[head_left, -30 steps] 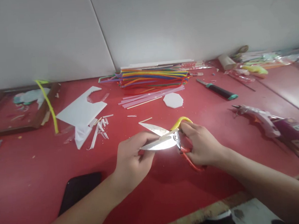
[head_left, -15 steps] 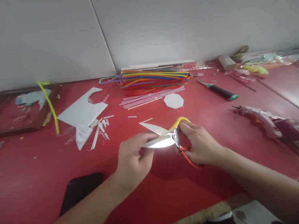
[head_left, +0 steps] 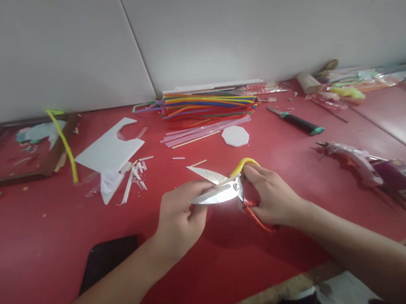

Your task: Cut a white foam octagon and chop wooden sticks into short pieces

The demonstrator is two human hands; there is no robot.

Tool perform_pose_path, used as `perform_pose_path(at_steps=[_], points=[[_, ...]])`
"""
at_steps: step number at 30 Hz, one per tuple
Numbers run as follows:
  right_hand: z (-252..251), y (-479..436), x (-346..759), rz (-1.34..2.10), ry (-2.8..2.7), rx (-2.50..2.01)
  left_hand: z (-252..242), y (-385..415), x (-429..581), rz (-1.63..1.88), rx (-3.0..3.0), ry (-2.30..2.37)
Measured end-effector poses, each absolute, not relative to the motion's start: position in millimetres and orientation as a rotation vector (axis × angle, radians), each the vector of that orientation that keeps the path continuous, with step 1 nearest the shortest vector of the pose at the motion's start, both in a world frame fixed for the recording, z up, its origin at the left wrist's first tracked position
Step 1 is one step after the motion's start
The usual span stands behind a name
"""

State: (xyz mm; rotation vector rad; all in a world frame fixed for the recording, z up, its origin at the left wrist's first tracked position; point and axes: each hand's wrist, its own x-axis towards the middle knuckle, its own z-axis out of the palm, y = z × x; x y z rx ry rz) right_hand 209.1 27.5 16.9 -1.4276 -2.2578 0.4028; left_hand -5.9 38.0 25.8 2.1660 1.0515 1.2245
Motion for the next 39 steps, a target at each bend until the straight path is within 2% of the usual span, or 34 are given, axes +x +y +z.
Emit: perform_pose_path(at_steps=[21, 29, 39], points=[[27, 24, 206, 0.708, -2.216, -1.761, 25, 37, -5, 1.165, 2.112, 1.038], [20, 29, 207, 0.602, -2.234, -1.771, 21, 38, 0, 1.052, 2.111, 1.151], [21, 28, 212, 0.566, -2.253, -1.613, 28, 39, -6, 1.024, 2.105, 1.044]])
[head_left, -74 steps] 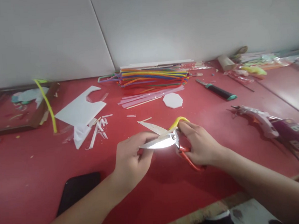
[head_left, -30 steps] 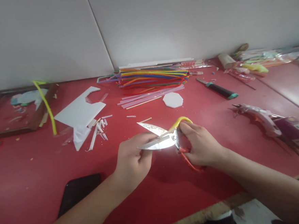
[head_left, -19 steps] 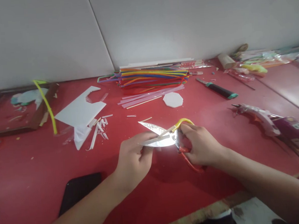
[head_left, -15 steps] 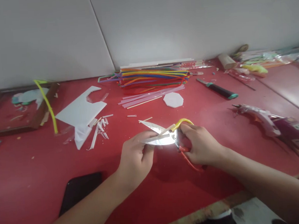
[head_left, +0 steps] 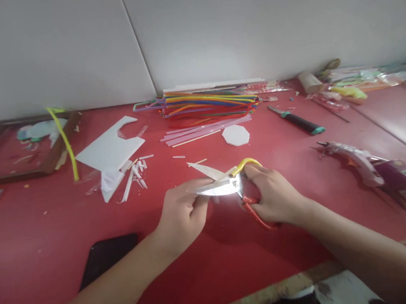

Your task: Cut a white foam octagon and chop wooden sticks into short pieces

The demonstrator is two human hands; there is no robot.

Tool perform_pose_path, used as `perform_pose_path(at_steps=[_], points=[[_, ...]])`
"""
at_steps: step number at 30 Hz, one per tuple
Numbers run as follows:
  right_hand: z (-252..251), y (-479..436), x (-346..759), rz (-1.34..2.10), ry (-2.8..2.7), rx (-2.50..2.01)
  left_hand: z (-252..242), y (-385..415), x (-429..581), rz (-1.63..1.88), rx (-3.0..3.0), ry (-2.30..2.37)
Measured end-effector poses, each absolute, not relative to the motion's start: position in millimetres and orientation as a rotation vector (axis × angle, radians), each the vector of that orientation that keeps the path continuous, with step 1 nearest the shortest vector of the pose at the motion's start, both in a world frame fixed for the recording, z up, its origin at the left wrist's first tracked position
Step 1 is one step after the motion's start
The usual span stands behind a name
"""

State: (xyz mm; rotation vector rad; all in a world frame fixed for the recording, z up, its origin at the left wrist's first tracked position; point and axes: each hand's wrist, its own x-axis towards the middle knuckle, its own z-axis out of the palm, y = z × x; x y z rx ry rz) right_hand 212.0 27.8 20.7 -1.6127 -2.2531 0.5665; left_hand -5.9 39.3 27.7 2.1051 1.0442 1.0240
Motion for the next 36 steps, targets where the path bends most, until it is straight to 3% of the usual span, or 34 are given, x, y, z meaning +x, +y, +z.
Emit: perform_pose_path(at_steps=[18, 27, 36], points=[[23, 27, 212, 0.451, -2.274, -1.463, 30, 43, -6, 0.931, 2.04, 0.899], [27, 24, 211, 0.685, -2.262, -1.677, 33, 44, -8, 0.84, 1.968, 0.875], [24, 30, 208, 0.622, -2.262, -1.727, 23, 42, -3, 0.871, 2.002, 1.01]])
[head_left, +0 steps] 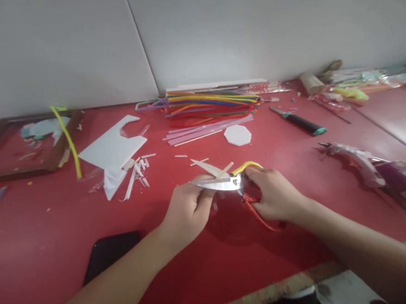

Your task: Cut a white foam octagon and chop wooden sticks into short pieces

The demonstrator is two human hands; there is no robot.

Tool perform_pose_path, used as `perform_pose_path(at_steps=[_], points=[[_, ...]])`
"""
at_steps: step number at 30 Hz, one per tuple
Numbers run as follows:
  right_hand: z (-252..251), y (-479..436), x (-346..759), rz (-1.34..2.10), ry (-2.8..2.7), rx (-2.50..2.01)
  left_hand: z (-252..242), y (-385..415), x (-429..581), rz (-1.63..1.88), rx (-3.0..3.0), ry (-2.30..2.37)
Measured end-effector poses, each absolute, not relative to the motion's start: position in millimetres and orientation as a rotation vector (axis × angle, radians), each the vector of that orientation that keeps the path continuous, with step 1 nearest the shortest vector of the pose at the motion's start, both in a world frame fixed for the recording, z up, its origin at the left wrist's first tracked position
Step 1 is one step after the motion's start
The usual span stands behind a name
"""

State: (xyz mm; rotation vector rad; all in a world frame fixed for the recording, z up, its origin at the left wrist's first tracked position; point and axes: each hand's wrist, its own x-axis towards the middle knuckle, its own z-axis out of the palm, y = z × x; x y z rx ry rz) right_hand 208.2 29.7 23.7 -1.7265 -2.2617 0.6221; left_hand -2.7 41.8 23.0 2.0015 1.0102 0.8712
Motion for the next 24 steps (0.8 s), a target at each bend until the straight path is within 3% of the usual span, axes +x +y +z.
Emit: perform_pose_path(at_steps=[14, 24], points=[[25, 24, 208, 0.452, -2.263, -1.491, 32, 41, -8, 0.931, 2.217, 0.936], [19, 27, 208, 0.499, -2.297, -1.619, 28, 54, -13, 0.642, 1.914, 0.86]])
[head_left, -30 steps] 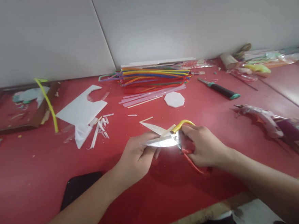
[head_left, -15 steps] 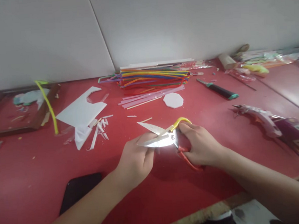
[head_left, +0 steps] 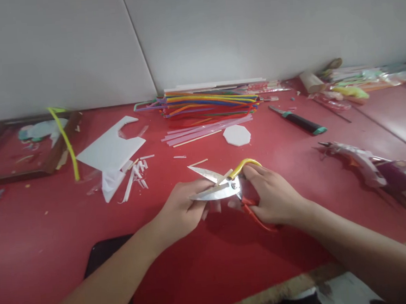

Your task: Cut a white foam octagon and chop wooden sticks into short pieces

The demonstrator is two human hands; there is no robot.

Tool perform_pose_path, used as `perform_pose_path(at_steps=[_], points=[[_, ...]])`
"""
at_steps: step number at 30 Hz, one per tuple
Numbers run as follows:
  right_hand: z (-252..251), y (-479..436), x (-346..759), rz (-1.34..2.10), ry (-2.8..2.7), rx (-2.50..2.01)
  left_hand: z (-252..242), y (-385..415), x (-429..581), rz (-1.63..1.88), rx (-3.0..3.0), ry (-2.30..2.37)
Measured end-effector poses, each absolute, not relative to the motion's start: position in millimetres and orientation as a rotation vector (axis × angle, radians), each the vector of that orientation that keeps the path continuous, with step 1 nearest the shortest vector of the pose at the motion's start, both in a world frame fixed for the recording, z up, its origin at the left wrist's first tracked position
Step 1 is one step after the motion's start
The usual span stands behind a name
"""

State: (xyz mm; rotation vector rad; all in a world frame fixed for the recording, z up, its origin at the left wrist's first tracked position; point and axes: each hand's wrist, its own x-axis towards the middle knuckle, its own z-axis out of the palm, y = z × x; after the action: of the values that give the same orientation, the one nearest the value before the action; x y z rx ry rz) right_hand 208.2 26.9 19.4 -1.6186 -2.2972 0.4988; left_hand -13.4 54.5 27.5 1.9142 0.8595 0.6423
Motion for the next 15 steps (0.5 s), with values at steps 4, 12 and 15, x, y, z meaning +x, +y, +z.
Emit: perform_pose_path(at_steps=[4, 12, 15], points=[[21.9, 26.5, 208.0, 0.535, -2.287, -1.571, 24.7, 53.1, -11.8, 0.797, 1.992, 0.869], [22.7, 27.3, 209.0, 0.437, -2.277, -1.552, 20.2, 47.6, -9.5, 0.88, 2.024, 0.906], [23.2, 26.4, 209.2, 0.435, -2.274, -1.574, 19.3, 47.4, -9.3, 0.88, 2.03, 0.928]])
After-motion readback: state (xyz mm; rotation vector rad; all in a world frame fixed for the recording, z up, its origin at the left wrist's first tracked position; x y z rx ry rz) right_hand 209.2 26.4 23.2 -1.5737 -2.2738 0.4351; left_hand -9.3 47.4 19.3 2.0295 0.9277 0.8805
